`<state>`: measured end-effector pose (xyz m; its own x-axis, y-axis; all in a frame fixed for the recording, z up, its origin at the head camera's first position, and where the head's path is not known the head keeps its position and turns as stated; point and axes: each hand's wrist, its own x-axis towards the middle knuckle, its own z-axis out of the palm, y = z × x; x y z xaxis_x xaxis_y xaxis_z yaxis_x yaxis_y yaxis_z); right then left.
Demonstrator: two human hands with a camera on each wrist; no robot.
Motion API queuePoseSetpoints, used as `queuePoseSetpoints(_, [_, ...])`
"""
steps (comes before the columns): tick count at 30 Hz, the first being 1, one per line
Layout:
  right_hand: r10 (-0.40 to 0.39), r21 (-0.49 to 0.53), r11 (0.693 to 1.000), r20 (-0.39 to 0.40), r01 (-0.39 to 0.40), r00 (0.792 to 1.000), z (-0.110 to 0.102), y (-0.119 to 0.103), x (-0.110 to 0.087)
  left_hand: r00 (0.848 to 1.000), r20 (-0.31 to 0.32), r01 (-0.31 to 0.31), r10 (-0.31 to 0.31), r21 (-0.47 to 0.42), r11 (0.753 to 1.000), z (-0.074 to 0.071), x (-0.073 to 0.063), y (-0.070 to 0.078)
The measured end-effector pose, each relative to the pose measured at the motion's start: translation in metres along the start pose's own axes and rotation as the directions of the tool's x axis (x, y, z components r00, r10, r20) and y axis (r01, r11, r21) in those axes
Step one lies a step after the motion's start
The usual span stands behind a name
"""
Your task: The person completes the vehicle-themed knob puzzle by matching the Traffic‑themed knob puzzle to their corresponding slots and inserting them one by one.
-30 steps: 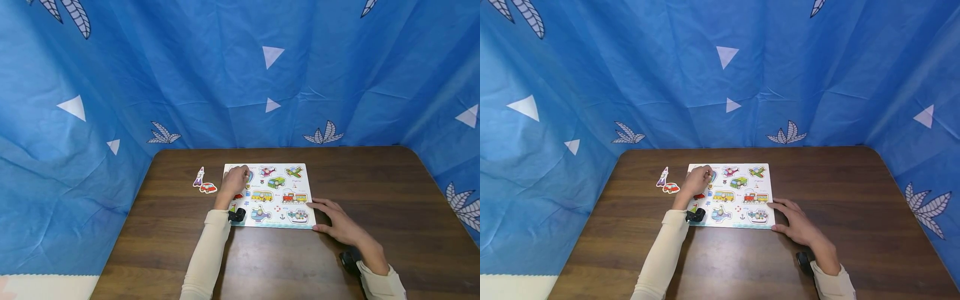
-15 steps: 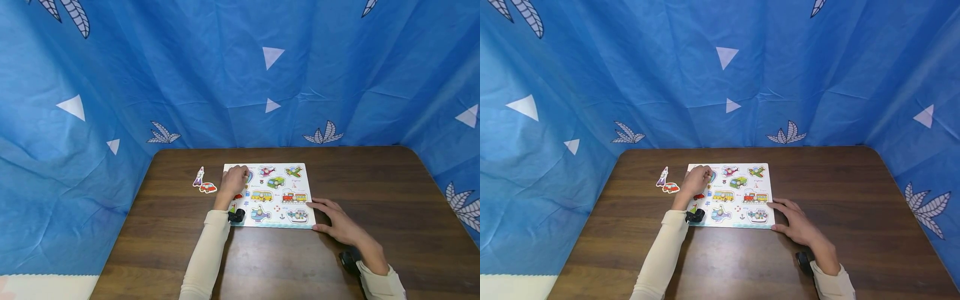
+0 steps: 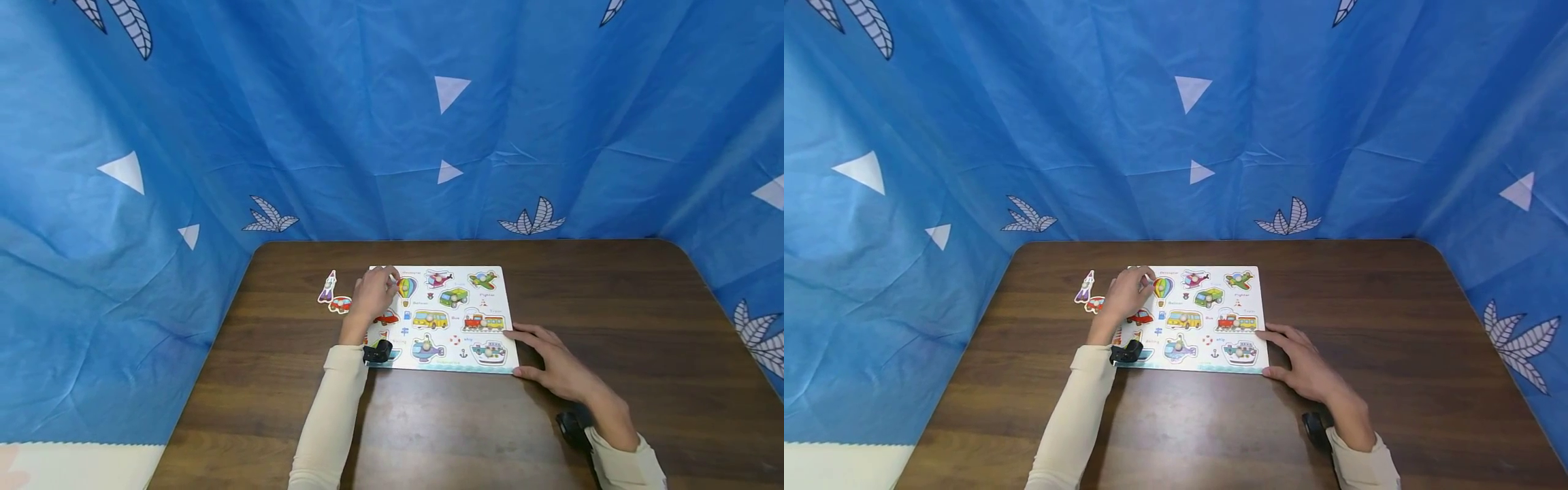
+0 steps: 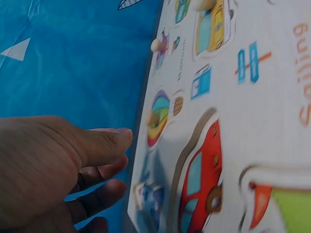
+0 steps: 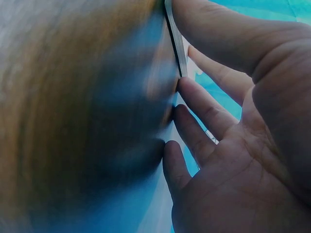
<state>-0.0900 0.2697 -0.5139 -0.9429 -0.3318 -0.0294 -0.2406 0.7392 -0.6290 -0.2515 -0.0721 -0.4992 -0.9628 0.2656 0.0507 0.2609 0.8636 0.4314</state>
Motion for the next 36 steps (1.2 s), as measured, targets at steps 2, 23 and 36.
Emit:
queuePoseSetpoints(2, [0.001,0.001,1.000,0.001,-0.001,1.000,-0.001,0.000,0.000,1.000,-0.007,0.007,-0.007,0.002,1.000,-0.005,-0.002,-0.003])
queuePoseSetpoints(23, [-0.035,-0.015,0.999,-0.021,0.035,0.999,0.000,0.003,-0.001,0.999,0.020,0.044,-0.042,-0.119,0.992,-0.044,-0.028,-0.061])
queuePoseSetpoints(36, [-0.017,-0.010,1.000,-0.009,0.017,1.000,0.001,0.001,0.000,0.999,0.009,0.054,-0.053,-0.200,0.978,-0.047,-0.044,-0.098])
